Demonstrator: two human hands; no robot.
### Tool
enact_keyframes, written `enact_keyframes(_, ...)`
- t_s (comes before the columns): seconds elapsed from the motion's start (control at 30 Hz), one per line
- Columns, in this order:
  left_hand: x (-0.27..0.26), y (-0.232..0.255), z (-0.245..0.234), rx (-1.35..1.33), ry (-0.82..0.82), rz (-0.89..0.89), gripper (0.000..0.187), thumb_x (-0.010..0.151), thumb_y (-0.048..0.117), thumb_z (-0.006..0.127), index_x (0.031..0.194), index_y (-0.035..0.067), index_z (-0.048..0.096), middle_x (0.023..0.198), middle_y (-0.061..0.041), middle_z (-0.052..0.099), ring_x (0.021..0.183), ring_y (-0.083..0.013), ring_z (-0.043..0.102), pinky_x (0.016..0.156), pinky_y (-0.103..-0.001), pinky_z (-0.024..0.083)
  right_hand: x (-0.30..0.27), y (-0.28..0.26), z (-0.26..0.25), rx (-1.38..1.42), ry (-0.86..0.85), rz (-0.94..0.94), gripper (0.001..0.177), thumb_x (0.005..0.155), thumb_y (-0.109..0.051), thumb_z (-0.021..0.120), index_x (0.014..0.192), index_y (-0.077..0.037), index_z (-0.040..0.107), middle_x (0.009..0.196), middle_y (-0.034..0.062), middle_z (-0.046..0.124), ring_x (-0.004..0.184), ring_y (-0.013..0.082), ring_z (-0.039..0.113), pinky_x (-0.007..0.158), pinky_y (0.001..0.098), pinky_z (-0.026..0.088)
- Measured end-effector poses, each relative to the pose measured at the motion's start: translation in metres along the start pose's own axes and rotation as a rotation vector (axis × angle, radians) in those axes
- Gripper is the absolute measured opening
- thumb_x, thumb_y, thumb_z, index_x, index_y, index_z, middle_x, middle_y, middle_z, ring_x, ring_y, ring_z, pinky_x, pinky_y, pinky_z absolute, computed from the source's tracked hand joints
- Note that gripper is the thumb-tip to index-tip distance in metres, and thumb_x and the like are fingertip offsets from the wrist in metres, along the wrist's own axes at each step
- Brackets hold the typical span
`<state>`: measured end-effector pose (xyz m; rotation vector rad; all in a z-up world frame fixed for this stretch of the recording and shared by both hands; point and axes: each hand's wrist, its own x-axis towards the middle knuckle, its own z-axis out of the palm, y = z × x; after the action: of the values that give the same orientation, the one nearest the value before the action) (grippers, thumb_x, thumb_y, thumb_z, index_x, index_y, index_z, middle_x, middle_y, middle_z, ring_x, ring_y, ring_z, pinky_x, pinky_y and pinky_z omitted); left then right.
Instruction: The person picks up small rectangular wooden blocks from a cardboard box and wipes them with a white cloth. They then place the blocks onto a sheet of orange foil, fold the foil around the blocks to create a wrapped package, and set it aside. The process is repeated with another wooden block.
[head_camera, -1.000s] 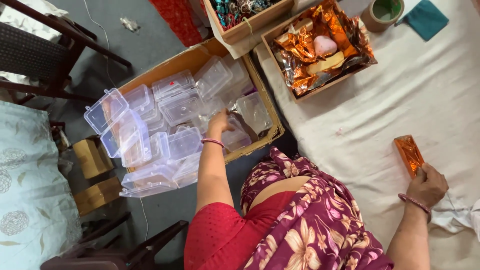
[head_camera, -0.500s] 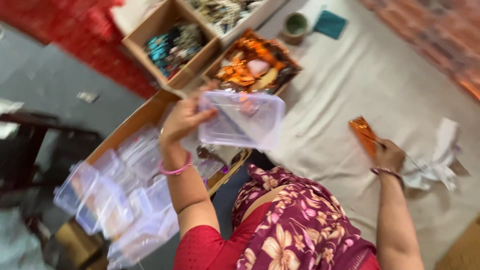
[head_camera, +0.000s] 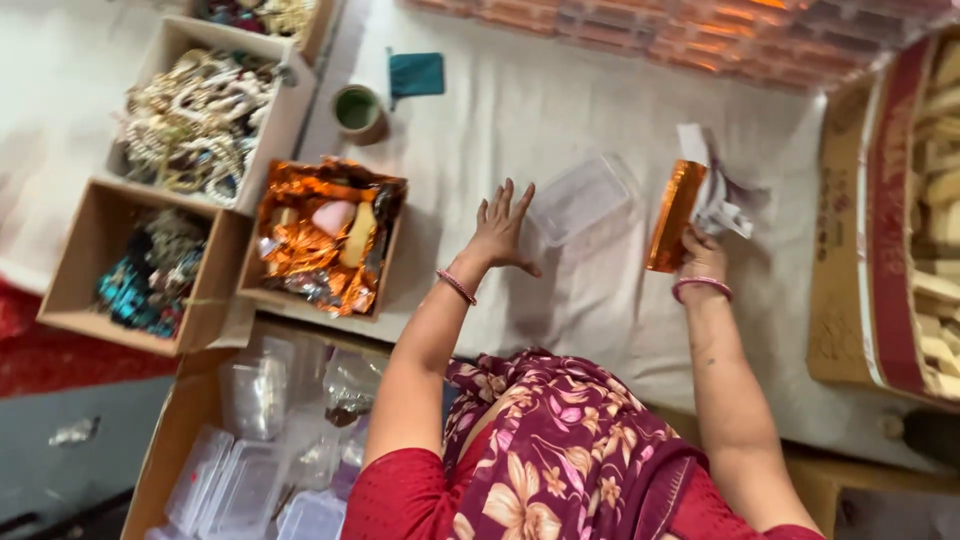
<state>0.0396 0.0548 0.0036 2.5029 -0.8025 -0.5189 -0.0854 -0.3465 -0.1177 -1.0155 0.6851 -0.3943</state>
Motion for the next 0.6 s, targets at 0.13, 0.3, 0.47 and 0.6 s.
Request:
enact_keyframes(0.13,0.022,0.013,0.040,0.006,0.162,0.006,0.161,0.032,0.061,0.100,0.161,0.024,0.011,0.167,-0.029,0.005,0.154,-0.0464,0.005,0.121,-0.064,0.007,0.008,0.047,0.006,0.152,-0.119,0.069,0.034,0.088,-0.008,0.077,0.121,-0.005,0.071,0.116,0.0042,0.074,0.107,0.0209,0.069,0.099,0.0360,0.055)
enact_keyframes(0.3,0.036,0.014,0.076,-0.119,0.378,-0.048,0.123,0.049,0.047,0.097,0.153,0.021,0.036,0.153,-0.022,0.038,0.153,-0.0380,0.027,0.126,-0.063,0.007,0.026,0.089,0.052,0.190,-0.075,0.048,0.030,0.090,-0.005,0.078,0.120,0.000,0.072,0.112,0.0079,0.075,0.104,0.0228,0.068,0.097,0.0361,0.052)
enact_keyframes(0.47,0.026,0.025,0.061,-0.141,0.413,-0.028,0.130,0.049,0.043,0.096,0.156,0.013,0.028,0.160,-0.025,0.028,0.149,-0.0392,0.028,0.124,-0.057,0.016,0.031,0.076,0.071,0.293,-0.064,0.092,0.027,0.094,-0.005,0.076,0.120,0.000,0.071,0.112,0.0090,0.074,0.103,0.0235,0.068,0.097,0.0376,0.053)
enact_keyframes(0.6,0.030,0.014,0.068,-0.197,0.428,0.053,0.143,0.047,0.040,0.093,0.160,0.001,0.015,0.168,-0.032,0.008,0.149,-0.0418,0.033,0.113,-0.052,0.027,0.000,0.028,0.089,0.334,-0.029,0.209,0.027,0.095,-0.006,0.071,0.122,-0.003,0.069,0.115,0.0077,0.072,0.108,0.0240,0.066,0.100,0.0410,0.052)
